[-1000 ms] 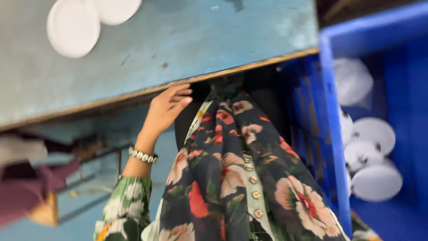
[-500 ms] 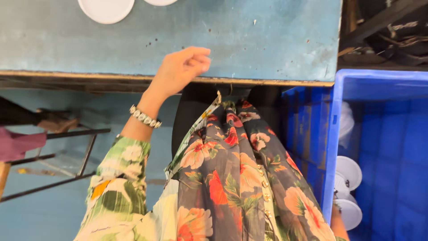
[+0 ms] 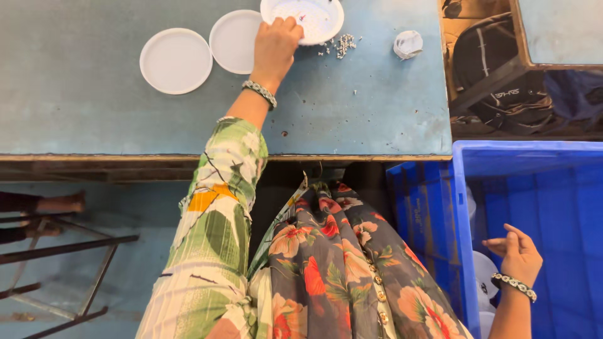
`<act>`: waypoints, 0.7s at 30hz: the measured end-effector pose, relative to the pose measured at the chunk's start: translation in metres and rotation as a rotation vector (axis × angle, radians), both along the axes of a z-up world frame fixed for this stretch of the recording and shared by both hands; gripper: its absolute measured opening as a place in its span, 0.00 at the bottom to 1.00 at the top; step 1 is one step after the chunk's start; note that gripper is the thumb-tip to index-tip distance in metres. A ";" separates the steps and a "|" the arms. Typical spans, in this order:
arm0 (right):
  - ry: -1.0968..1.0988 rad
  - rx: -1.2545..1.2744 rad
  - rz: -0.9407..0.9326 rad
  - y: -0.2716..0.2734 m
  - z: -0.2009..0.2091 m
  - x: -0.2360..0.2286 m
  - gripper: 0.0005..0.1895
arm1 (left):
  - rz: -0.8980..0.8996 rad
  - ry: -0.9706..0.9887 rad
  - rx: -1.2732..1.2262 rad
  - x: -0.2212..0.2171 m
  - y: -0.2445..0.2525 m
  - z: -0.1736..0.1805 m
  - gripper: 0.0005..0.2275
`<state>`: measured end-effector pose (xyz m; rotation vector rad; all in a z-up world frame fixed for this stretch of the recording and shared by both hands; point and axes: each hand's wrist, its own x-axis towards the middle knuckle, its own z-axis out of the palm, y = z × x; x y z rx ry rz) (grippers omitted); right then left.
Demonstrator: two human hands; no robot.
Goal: The person assembles LED light fixtures by placing a white cover over a perforated base, inserting a black plastic clip, and securing it with screws using a green power drill. The person repeats this process for multiple units and places the finished items into a blue bin.
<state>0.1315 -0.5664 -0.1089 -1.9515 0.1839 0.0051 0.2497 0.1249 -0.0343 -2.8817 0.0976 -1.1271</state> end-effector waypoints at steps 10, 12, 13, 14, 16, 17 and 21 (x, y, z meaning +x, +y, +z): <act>-0.042 -0.025 0.039 0.014 0.021 0.020 0.10 | -0.275 0.022 0.110 -0.107 0.021 0.044 0.04; -0.055 -0.052 0.081 0.026 0.023 0.027 0.09 | -0.308 0.049 0.080 -0.139 0.006 0.043 0.05; -0.057 -0.038 0.105 0.032 0.025 0.032 0.09 | -0.317 0.067 0.064 -0.153 -0.002 0.044 0.06; -0.059 -0.024 0.129 0.039 0.027 0.038 0.09 | -0.359 0.066 0.047 -0.164 -0.012 0.044 0.06; -0.057 0.018 0.151 0.053 0.034 0.050 0.09 | -0.444 0.063 0.012 -0.179 -0.031 0.046 0.06; -0.053 0.047 0.149 0.061 0.038 0.056 0.09 | -0.478 0.061 0.021 -0.182 -0.038 0.045 0.06; -0.067 0.078 0.193 0.088 0.047 0.066 0.09 | -0.519 0.143 0.031 -0.181 -0.055 0.041 0.06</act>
